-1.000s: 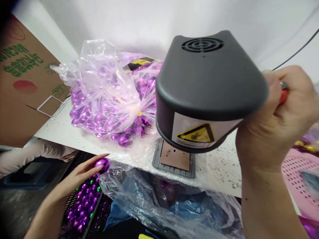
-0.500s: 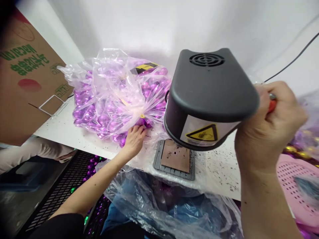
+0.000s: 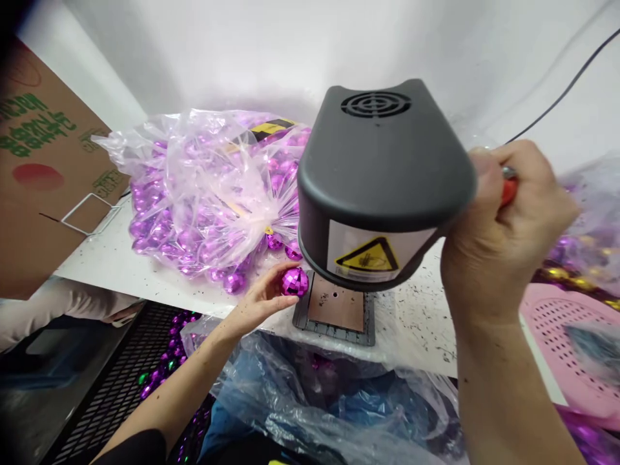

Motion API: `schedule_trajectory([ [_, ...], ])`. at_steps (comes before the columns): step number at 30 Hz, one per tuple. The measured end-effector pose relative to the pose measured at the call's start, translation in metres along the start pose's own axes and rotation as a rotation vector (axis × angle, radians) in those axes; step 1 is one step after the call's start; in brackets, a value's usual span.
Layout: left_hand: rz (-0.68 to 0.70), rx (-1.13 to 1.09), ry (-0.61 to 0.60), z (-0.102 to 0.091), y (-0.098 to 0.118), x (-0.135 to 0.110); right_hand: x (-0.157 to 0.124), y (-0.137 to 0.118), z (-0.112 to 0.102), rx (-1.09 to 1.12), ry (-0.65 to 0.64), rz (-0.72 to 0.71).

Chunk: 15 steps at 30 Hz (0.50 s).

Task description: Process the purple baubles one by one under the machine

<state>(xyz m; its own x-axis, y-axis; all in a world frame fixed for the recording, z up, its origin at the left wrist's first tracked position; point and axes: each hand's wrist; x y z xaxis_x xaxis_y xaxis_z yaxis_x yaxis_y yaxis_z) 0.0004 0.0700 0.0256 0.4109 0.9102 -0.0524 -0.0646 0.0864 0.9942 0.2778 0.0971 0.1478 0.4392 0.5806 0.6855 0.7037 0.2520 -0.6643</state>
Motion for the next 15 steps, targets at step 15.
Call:
schedule_trajectory([
  [15, -0.019, 0.060, 0.048, 0.030, -0.023, 0.010, -0.001, -0.012, -0.003, -0.042, -0.019, -0.012],
])
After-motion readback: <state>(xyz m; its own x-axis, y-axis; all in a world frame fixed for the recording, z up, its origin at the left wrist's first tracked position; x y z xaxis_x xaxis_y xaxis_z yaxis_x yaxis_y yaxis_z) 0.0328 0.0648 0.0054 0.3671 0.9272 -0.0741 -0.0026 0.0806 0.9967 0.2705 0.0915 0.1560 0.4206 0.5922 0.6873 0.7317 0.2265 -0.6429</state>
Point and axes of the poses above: each hand's wrist, its own x-axis towards the middle knuckle, its own z-axis out of the palm, y = z × x, and after that the axes turned 13 degrees about -x, right-handed
